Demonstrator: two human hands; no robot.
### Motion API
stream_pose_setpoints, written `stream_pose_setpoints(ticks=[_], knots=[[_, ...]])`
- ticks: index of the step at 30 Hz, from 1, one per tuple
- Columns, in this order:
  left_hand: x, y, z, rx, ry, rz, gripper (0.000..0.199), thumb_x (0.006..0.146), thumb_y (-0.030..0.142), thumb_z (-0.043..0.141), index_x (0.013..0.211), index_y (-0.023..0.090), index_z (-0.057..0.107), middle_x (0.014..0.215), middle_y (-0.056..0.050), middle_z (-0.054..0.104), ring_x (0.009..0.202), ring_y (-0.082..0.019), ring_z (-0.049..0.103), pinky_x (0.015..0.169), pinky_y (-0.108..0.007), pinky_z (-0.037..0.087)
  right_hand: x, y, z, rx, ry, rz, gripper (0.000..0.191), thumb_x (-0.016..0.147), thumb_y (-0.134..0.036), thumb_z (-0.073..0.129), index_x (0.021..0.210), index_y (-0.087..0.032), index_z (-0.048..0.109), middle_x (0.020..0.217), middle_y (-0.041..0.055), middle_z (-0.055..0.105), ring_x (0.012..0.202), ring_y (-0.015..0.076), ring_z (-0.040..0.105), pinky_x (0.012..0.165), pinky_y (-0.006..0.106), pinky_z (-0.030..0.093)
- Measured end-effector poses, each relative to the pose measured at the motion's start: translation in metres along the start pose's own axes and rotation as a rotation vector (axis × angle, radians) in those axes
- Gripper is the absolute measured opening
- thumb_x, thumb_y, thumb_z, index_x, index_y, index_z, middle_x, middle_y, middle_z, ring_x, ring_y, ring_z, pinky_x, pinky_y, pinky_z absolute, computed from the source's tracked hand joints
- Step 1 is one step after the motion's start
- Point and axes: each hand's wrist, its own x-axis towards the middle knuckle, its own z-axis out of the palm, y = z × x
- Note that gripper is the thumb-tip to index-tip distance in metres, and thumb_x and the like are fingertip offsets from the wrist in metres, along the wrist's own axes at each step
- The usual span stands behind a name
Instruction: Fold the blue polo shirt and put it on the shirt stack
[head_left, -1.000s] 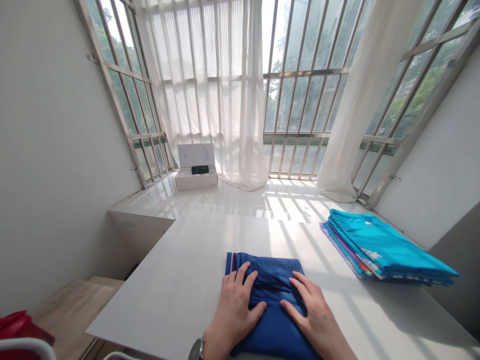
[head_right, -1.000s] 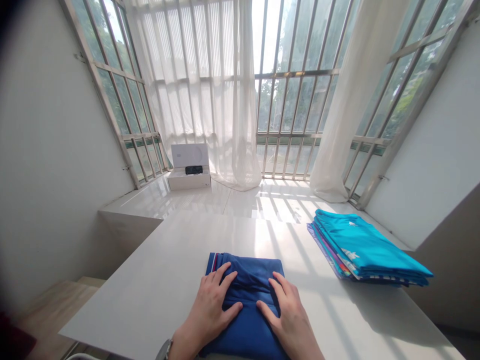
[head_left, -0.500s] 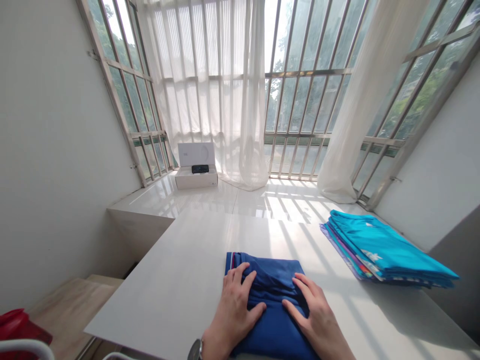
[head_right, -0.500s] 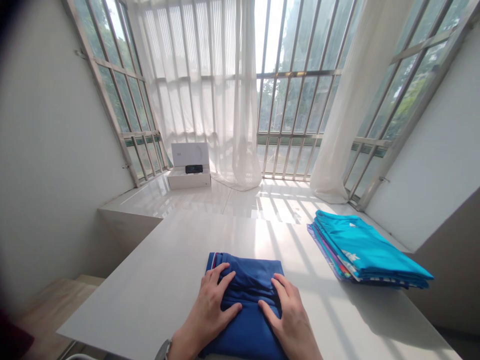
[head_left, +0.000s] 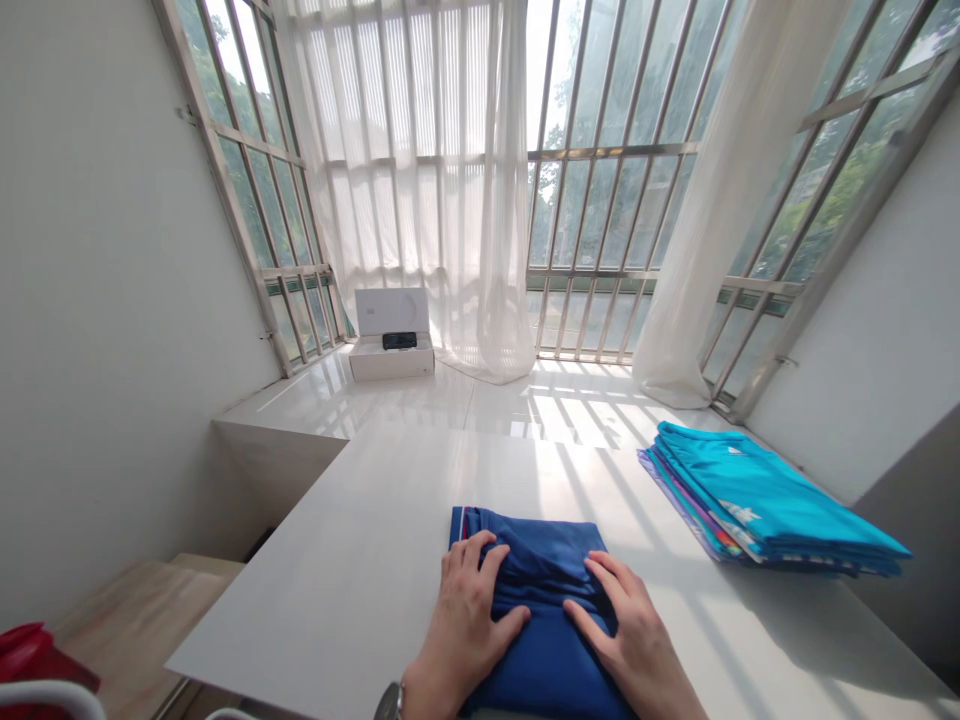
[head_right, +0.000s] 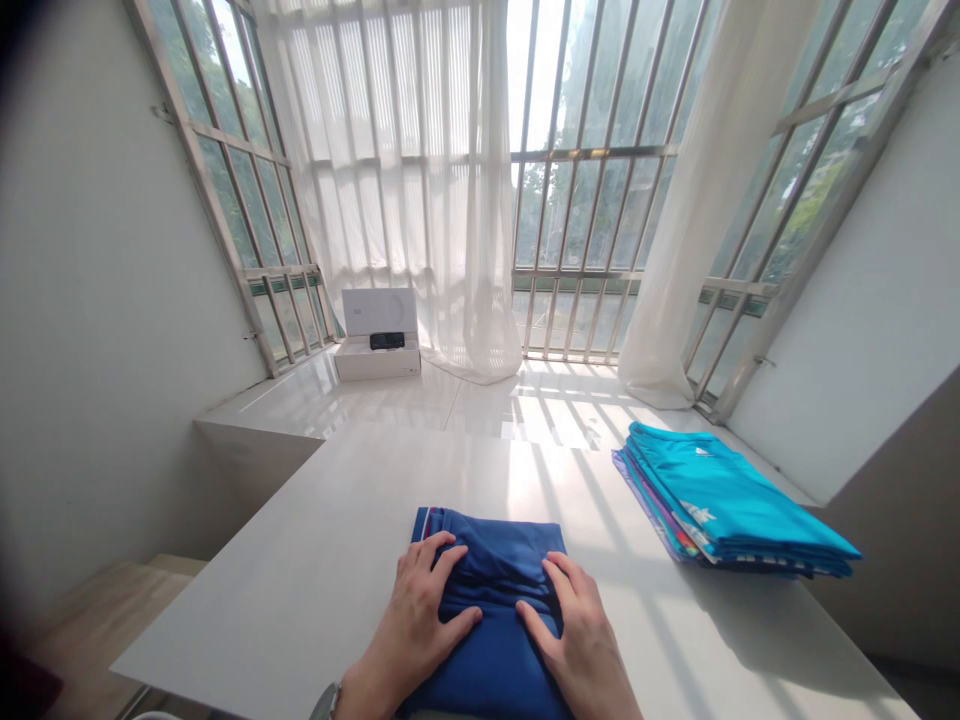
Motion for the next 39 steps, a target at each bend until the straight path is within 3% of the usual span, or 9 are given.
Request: stream_pose_setpoints(ticks=[19,29,39], knots=[[-0.001,-0.007,0.009,-0.015,0.124,0.068,0.053,0.072,0.027,0.082,0.122,0.024,0.064,0.131,-0.011,0.059,0.121,-0.035,0.053,0.105,-0.056,0.043,-0.002,0.008,0.004,-0.01,0.118,-0.101,0.036,0.089,-0.043,0.064,0.116,-0.019,0.066,0.119,0.0123,0.067,0.109,0.0283,0.066,0.095,0.044,0.057],[0.0,0.0,0.003,0.016,0.108,0.022,0.039,0.071,0.029,0.084,0.107,0.023,0.069,0.12,-0.009,0.063,0.108,-0.032,0.058,0.097,-0.051,0.046,0.0,0.002,0.0,-0.001,0.047,0.015,0.033,0.086,-0.049,0.065,0.105,-0.022,0.068,0.111,0.0098,0.067,0.103,0.0282,0.066,0.093,0.043,0.055],[-0.001,0.005,-0.002,0.056,0.089,-0.009,0.03,0.076,0.034,0.082,0.102,0.026,0.071,0.114,-0.003,0.066,0.108,-0.03,0.056,0.097,-0.049,0.043,0.002,-0.005,-0.008,0.007,-0.009,0.104,0.034,0.085,-0.054,0.063,0.102,-0.025,0.064,0.107,0.0072,0.061,0.099,0.0264,0.064,0.09,0.041,0.054]])
